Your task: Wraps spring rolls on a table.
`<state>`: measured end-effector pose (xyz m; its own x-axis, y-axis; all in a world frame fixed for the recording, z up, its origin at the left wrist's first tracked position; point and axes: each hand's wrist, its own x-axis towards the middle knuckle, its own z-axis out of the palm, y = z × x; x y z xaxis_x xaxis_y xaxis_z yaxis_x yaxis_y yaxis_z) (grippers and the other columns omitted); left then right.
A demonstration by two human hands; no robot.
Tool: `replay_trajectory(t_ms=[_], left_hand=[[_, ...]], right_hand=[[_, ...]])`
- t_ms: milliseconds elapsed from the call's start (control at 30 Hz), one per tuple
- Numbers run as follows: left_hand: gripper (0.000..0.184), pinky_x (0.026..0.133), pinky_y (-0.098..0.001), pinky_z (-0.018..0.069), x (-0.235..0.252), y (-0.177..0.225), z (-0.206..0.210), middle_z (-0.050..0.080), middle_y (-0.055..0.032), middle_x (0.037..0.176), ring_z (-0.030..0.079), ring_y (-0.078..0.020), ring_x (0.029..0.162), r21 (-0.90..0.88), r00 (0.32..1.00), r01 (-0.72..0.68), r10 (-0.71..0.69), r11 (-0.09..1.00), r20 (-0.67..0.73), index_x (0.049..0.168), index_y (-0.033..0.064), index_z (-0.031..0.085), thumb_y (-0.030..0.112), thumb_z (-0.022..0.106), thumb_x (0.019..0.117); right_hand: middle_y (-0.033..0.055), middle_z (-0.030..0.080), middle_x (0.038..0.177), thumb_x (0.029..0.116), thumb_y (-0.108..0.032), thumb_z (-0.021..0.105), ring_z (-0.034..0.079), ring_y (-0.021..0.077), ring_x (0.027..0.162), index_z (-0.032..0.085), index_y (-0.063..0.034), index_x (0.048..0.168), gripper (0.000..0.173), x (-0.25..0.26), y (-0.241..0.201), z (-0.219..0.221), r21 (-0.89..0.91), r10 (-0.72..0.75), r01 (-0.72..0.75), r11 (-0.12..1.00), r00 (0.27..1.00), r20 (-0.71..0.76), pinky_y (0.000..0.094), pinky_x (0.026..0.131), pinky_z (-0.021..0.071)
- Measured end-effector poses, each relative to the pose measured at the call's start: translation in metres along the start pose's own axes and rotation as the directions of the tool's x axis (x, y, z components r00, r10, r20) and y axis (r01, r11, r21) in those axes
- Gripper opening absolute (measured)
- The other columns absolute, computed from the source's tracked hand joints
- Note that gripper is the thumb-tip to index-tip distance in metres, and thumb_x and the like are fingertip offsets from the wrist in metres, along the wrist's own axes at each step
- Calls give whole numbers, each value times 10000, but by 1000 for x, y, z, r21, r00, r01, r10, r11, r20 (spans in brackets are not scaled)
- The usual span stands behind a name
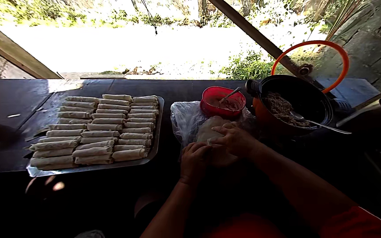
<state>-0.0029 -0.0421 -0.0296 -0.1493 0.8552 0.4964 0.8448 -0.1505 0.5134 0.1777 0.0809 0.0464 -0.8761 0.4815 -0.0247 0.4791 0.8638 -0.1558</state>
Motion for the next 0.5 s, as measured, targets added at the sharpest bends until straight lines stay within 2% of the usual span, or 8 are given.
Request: replay_trajectory(t_ms=[67, 167, 267, 300, 367, 433, 500], left_hand=[[215, 1023, -410, 489, 0, 0, 0, 753, 89, 1099, 657, -121, 1137, 6, 1000, 2, -2, 1000, 4, 1012, 290, 806, 426, 645, 973], [210, 1021, -402, 490, 2, 1, 2, 751, 94, 1095, 655, -115, 1137, 12, 1000, 12, -12, 1000, 11, 1011, 295, 806, 428, 648, 970], [213, 1017, -411, 491, 1, 1, 1, 751, 92, 1098, 655, -118, 1137, 8, 1000, 6, -6, 1000, 9, 1015, 294, 805, 426, 644, 970], [215, 1015, -413, 490, 2, 2, 2, 750, 93, 1102, 654, -119, 1138, 7, 1000, 6, -6, 1000, 9, 1014, 292, 805, 427, 642, 970], [217, 1014, -417, 491, 3, 2, 3, 751, 90, 1100, 658, -125, 1133, 11, 1000, 9, -9, 1000, 3, 1009, 290, 806, 429, 646, 965], [215, 1015, -415, 491, 2, 1, 3, 748, 93, 1101, 655, -123, 1132, 20, 1000, 15, -15, 1000, 9, 1009, 293, 804, 430, 646, 965], [211, 1016, -418, 492, 3, 1, 3, 748, 89, 1100, 655, -127, 1133, 21, 1000, 11, -11, 1000, 11, 1005, 291, 803, 427, 648, 961]], right_hand=[[-5, 534, 1539, 1002, -74, 490, 528, 286, 1342, 655, -421, 1365, 528, -1, -1, -2, -13, 21, -21, 1000, 999, 29, 585, 1124, 341], [-36, 567, 1498, 976, -53, 506, 529, 243, 1329, 722, -410, 1272, 511, -5, 7, -4, 22, 25, -23, 999, 998, -65, 534, 1108, 378], [-17, 527, 1544, 996, -52, 471, 506, 276, 1361, 671, -432, 1337, 548, -8, 6, -7, -15, 40, -40, 999, 998, 56, 587, 1118, 328], [-12, 535, 1534, 998, -54, 475, 513, 270, 1353, 693, -407, 1314, 522, -10, 8, -8, -22, 60, -60, 998, 998, 29, 578, 1119, 335], [-18, 601, 1450, 979, -59, 502, 558, 232, 1277, 751, -359, 1228, 462, -12, 15, -10, -8, 55, -57, 998, 990, -129, 514, 1075, 406], [-21, 661, 1345, 969, -50, 517, 592, 210, 1229, 755, -316, 1224, 439, -12, 17, -15, -6, 54, -57, 998, 968, -247, 465, 1056, 462], [19, 696, 1219, 959, -53, 562, 630, 217, 1169, 761, -225, 1205, 361, -6, 21, -28, -4, 129, -141, 990, 919, -373, 420, 996, 535]])
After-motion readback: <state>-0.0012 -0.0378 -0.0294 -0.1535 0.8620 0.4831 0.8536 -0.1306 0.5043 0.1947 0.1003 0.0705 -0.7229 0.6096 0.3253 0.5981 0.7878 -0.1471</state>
